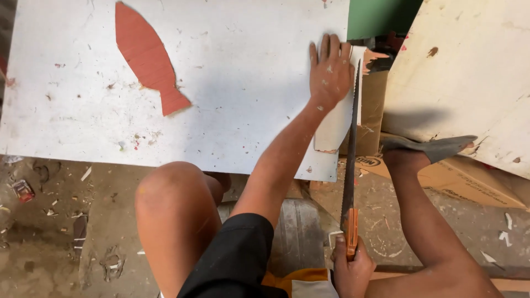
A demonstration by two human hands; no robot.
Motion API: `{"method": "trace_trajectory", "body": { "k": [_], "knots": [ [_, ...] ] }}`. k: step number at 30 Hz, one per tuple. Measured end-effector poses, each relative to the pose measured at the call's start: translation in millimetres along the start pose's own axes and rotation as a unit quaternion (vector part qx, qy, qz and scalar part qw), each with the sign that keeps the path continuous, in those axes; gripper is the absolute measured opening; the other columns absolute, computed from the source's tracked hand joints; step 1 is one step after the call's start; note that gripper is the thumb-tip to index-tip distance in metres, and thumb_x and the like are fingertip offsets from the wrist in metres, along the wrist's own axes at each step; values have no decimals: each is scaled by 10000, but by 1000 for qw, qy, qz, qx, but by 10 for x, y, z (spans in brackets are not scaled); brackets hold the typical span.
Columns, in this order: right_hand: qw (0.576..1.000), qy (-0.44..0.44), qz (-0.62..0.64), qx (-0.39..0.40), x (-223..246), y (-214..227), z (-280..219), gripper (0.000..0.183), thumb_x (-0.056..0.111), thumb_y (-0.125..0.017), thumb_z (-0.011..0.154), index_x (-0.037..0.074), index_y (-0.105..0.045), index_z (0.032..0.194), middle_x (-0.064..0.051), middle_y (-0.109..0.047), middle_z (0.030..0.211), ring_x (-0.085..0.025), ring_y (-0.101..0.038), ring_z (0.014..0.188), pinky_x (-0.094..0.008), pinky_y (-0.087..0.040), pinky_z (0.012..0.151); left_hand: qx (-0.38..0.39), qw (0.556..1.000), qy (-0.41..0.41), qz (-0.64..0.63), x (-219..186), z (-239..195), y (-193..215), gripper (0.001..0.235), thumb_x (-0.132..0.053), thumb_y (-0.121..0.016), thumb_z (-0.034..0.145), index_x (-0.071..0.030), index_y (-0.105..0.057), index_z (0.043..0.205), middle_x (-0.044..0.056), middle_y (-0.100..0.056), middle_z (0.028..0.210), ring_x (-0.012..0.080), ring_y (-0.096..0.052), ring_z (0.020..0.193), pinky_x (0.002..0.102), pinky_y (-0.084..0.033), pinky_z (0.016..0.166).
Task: The person is using a hand saw to cut through a white board while seated on a stool.
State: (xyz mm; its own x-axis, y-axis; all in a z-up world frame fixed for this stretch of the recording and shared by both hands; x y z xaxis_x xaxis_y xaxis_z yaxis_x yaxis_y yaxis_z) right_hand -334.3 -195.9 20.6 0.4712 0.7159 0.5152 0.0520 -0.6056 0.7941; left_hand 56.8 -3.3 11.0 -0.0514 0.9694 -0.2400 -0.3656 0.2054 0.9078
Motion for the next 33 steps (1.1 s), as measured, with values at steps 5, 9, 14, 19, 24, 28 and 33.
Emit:
{"method": "trace_trajectory", "body": {
  "k": [5,9,14,19,24,28,33],
  "knots": [
    [995,52,-66,-61,-163,-90,14,471,515,-514,1004,111,-656,808,-8,-646,539,-242,-609,526,-373,-475,712,-125,992,-21,7,60,5,-83,325,-214,-591,932,-51,-604,1213,80,-570,1207,303,-535,1232,466,-459,1047],
    [970,81,-174,-151,-27,119,43,483,483,-581,1050,88,-673,788,-119,-557,576,-317,-545,508,-423,-429,550,-146,988,-44,6,65,-18,-121,278,-110,-571,922,-4,-659,1163,94,-572,1145,334,-547,1146,464,-468,990],
    [964,167,-50,-201,242,24,330,403,393,-570,1083,52,-600,872,-43,-466,589,-214,-447,469,-381,-381,506,-126,989,-56,-54,134,68,-258,290,-4,-517,894,38,-675,1133,121,-565,1175,383,-527,1171,510,-441,1025],
    [977,165,34,-132,1143,106,829,502,374,-427,1099,-3,-517,1418,-58,-631,783,-194,-594,535,-376,-492,529,-143,985,-78,-62,127,21,-181,298,83,-539,867,56,-668,1134,110,-556,1149,356,-500,1130,477,-449,994],
    [969,217,52,-107,1395,184,1017,574,367,-433,1105,88,-369,1602,-185,-712,985,-293,-622,716,-398,-471,628,-161,984,-59,-52,130,27,-90,318,70,-511,874,41,-659,1153,106,-571,1127,336,-518,1094,454,-442,960],
    [968,232,37,-87,1216,110,1025,616,458,-424,1103,190,-334,1650,-23,-381,559,-140,-336,515,-307,-294,529,-156,986,-54,-23,119,92,-176,346,41,-576,864,32,-632,1206,93,-562,1141,317,-520,1125,440,-446,997],
    [971,226,23,-80,515,27,358,563,179,-595,1042,166,-427,1579,-78,-656,1447,-65,-478,562,-259,-452,555,-195,977,-70,-47,115,62,-207,280,107,-584,868,71,-667,1133,121,-595,1117,321,-525,1097,450,-458,961]
  ]
}}
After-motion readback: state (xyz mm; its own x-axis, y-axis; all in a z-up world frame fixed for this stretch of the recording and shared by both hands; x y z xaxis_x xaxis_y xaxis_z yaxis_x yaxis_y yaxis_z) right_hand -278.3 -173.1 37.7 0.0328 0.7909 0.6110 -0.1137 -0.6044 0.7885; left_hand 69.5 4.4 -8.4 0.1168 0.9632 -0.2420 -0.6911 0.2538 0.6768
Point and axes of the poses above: each hand's wrist, its own z-axis towards the middle knuckle, its own y-axis out of the back of the hand, x = y × z, the point moved 2 cm from there along z, towards the middle knuckle
